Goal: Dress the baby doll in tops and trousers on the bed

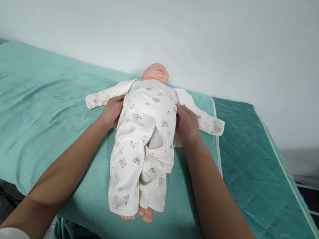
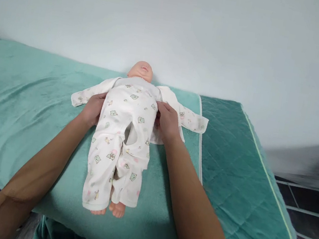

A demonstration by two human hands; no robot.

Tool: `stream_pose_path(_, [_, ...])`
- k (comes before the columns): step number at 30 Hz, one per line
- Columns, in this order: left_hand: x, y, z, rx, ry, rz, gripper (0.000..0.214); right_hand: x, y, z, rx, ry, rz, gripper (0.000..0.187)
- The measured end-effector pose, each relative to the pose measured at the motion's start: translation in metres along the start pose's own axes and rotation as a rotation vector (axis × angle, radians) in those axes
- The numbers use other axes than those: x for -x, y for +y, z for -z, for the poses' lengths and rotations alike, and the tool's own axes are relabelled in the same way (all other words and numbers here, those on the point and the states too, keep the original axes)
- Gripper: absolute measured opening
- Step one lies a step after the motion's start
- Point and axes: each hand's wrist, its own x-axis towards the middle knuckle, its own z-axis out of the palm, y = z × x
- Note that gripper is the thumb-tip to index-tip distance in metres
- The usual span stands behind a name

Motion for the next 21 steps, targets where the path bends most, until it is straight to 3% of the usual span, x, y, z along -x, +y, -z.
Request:
stream_pose_path(4, [-0.004, 0.002, 0.003, -0.296, 0.201, -0.280, 0.021, 0.001, -0.014, 0.001, 0.159, 0.236, 0.097, 0.023])
stream_pose_path(7, [-0.012, 0.011, 0.001, -0.462, 0.232, -0.472, 0.018, -0.009, -0.021, -0.006, 0.137, 0.191, 0.224, 0.016])
stream_pose_path(9, [-0.021, 0.018, 0.000, -0.504, 0.175, -0.551, 0.014, -0.019, -0.023, -0.010, 0.082, 0.108, 0.236, 0.014])
stream_pose_path(14, [-0.038, 0.025, 0.003, -0.403, -0.097, -0.502, 0.011, -0.030, -0.024, -0.007, 0.053, -0.076, 0.183, 0.017])
stream_pose_path(21, [-0.037, 0.032, 0.004, -0.423, -0.287, -0.388, 0.017, -0.035, -0.031, -0.005, 0.119, -0.252, 0.250, 0.026])
